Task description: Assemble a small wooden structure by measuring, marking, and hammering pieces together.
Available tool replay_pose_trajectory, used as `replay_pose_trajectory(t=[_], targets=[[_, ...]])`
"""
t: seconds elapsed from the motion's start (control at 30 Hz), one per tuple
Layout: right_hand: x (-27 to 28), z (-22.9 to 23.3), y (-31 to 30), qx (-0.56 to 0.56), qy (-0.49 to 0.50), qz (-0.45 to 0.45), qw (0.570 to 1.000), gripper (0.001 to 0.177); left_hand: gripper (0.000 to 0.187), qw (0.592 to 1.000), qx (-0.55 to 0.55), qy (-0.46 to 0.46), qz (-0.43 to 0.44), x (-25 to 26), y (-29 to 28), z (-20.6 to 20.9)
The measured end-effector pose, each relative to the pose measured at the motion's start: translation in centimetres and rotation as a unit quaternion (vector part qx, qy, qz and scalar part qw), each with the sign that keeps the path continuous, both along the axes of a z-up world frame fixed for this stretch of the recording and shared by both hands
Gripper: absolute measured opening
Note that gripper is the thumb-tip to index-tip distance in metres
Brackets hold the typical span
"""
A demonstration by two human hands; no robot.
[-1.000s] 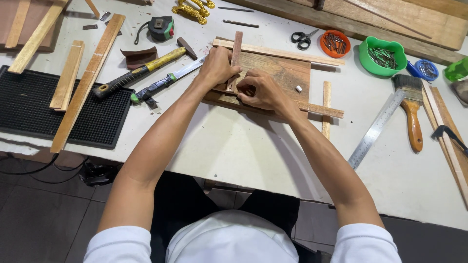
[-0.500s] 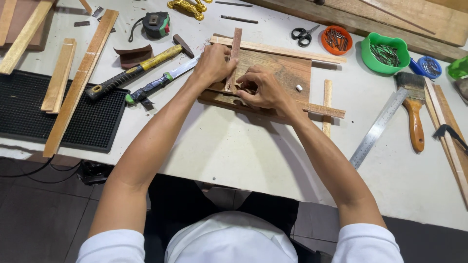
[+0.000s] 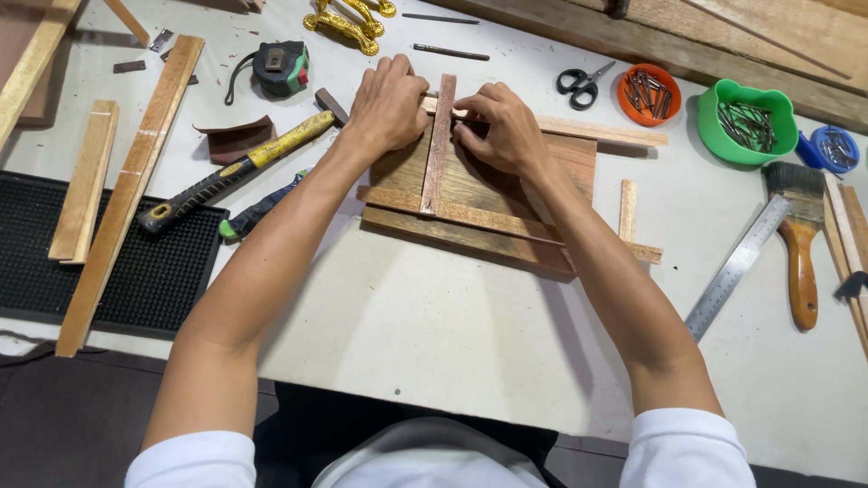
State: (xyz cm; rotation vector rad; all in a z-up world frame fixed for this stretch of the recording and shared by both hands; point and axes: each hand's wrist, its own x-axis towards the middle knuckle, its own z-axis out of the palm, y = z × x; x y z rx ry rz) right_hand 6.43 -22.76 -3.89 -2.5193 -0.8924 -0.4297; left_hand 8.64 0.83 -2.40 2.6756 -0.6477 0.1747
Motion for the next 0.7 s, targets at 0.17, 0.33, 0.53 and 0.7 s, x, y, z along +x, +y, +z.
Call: replay_pose_trajectory(t=[0.17, 0.33, 0.53, 0.7], targets=[[0.6, -0.3, 1.5, -0.056, -0.012, 0.051, 0.997, 0.045, 0.026, 0.998, -0.046, 0.027, -0.024, 0.6, 0.6, -0.1], [0.2, -0.3, 1.7, -0.074, 0.001, 0.054, 0.996, 0.043, 0.026, 0.998, -0.051, 0.021, -0.035, 0.8, 0.9, -0.8], [-1.6, 0.1, 1.4, -0.054, -0.018, 0.07, 0.996, 0.04, 0.026, 0.995, -0.087, -0.006, -0.042, 0.2, 0.6, -1.1], [-3.3, 0.2, 1.4, -0.073, 0.001, 0.058, 0.996, 0.042, 0.028, 0.994, -0.112, -0.005, -0.02, 1.5, 1.6, -2.8]])
